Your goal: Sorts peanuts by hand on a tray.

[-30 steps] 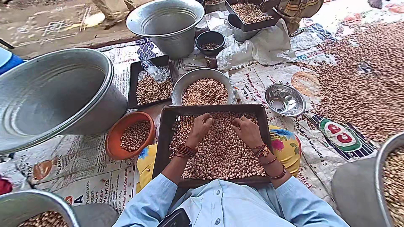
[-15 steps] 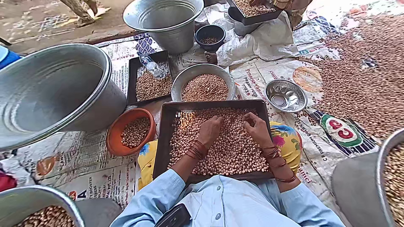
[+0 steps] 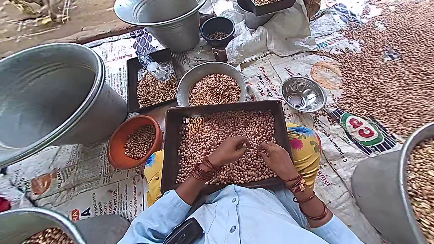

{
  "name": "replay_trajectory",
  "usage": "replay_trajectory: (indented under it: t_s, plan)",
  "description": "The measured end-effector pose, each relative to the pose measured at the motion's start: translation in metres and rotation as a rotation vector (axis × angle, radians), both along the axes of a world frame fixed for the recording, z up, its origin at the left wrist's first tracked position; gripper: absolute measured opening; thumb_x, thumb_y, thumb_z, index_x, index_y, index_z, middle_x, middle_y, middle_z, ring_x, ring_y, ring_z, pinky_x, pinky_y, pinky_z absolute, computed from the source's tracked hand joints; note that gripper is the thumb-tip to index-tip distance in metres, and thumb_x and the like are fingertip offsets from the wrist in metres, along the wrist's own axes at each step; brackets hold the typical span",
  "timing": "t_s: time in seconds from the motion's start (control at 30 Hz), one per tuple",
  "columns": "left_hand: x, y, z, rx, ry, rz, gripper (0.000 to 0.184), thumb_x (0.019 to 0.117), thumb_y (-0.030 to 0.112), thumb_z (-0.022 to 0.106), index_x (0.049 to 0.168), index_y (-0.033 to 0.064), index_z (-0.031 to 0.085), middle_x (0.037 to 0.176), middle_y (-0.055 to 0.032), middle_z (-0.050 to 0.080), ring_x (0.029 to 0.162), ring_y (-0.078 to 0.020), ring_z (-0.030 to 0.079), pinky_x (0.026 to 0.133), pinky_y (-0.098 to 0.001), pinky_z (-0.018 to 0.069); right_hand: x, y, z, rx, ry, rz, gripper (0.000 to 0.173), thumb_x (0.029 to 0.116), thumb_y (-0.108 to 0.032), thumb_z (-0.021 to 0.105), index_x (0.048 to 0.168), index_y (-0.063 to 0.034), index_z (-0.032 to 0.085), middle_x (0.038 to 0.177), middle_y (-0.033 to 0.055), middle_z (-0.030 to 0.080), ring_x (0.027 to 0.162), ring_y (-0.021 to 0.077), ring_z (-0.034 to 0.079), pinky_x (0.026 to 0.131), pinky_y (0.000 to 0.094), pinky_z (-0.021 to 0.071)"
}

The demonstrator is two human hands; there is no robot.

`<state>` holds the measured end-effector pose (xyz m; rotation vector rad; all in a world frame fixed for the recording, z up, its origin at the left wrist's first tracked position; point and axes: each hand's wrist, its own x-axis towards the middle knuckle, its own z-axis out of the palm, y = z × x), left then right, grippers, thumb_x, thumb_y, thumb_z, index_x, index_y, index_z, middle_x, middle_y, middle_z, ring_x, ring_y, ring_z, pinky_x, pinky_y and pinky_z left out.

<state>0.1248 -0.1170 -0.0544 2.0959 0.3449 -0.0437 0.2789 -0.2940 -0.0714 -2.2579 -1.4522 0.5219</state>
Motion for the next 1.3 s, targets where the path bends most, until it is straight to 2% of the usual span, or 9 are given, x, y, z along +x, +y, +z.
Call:
replay_trajectory:
  t_s: [0.1,0.27,0.37,0.47,0.6,0.77,0.97,1.13,1.3]
  plan:
    - [0.0,-0.027,-0.005,0.173,-0.016,-0.164,0.022,0.1005,0.01,0.057,0.115,0.0042,0.073,0.105,-0.0167,0.073,0.096,-0.0305,0.07,0.09,-0.0481,0.0544,0.011,0.001,0.006,-0.043,0.127,-0.001,0.021,0.0947,-0.018,0.068,0.109,-0.0034,0.075,0.097,0.0181,0.071,0.086,0.033,0.068,0.08,0.051,0.0544]
    - [0.004,-0.04,-0.014,0.35,-0.013,-0.201,0.023,0.1034,0.014,0.054,0.111,0.003,0.073,0.101,-0.0211,0.069,0.096,-0.0379,0.069,0.084,-0.0515,0.0559,0.024,-0.011,0.016,0.177,0.406,-0.133,0.017,0.0897,-0.015,0.056,0.101,-0.0077,0.067,0.086,-0.0033,0.063,0.071,0.0,0.056,0.065,0.0204,0.0459]
    - [0.005,-0.041,-0.013,0.353,0.014,-0.196,0.023,0.1029,0.011,0.054,0.111,0.0013,0.073,0.103,-0.0219,0.069,0.098,-0.0383,0.069,0.084,-0.0516,0.0558,0.017,-0.019,0.018,0.081,0.164,-0.07,0.02,0.0874,-0.011,0.06,0.101,-0.004,0.072,0.083,0.0093,0.062,0.07,0.0194,0.056,0.064,0.0381,0.0462]
    - [0.002,-0.033,-0.015,0.253,-0.048,-0.149,0.019,0.1007,0.012,0.059,0.109,0.0026,0.074,0.102,-0.0189,0.071,0.094,-0.0331,0.07,0.087,-0.0479,0.0565,0.005,-0.023,0.014,-0.115,0.023,0.012,0.02,0.0939,-0.015,0.067,0.109,-0.0039,0.075,0.102,0.0222,0.07,0.094,0.0401,0.07,0.079,0.0569,0.0551]
    - [-0.018,0.008,0.002,-0.059,-0.16,0.254,0.018,0.0994,0.014,0.063,0.107,-0.0004,0.071,0.093,-0.005,0.07,0.078,-0.004,0.062,0.077,-0.0225,0.0529,-0.002,-0.023,0.007,-0.155,-0.014,0.031,0.02,0.0946,-0.014,0.068,0.11,-0.0026,0.074,0.103,0.0244,0.07,0.094,0.0433,0.07,0.078,0.0594,0.0549]
    - [-0.049,0.031,0.011,-0.125,-0.132,0.516,0.015,0.0999,0.009,0.055,0.106,0.0005,0.066,0.085,0.0019,0.063,0.067,0.0016,0.054,0.064,-0.0173,0.0471,0.0,-0.021,0.009,-0.122,0.048,0.062,0.021,0.0939,-0.015,0.068,0.108,-0.0018,0.074,0.1,0.0234,0.071,0.092,0.0425,0.07,0.078,0.0601,0.054]
    - [-0.054,0.005,0.005,0.283,0.075,0.229,0.022,0.0993,0.008,0.057,0.111,0.0026,0.075,0.102,-0.0176,0.072,0.091,-0.0304,0.068,0.086,-0.0483,0.0538,0.008,-0.006,0.013,0.321,0.701,-0.075,0.01,0.0923,-0.014,0.054,0.097,-0.0114,0.062,0.074,-0.013,0.052,0.057,-0.0064,0.043,0.053,0.0127,0.037]
    - [-0.051,-0.013,-0.001,0.45,0.184,0.189,0.022,0.0989,0.012,0.062,0.114,-0.0004,0.073,0.113,-0.0224,0.071,0.102,-0.0401,0.07,0.087,-0.0552,0.0554,0.004,0.012,0.018,0.262,0.567,-0.091,0.018,0.0919,-0.008,0.05,0.101,-0.0072,0.066,0.084,-0.0053,0.059,0.064,-0.0014,0.048,0.059,0.018,0.0399]
    - [-0.058,-0.013,-0.002,0.397,0.098,0.244,0.022,0.0988,0.013,0.061,0.111,0.0026,0.075,0.107,-0.0189,0.073,0.098,-0.0354,0.072,0.087,-0.0519,0.0562,-0.015,0.023,0.016,0.018,-0.028,0.056,0.022,0.0965,-0.017,0.064,0.11,-0.0041,0.076,0.099,0.0215,0.072,0.091,0.0386,0.071,0.078,0.0547,0.0556]
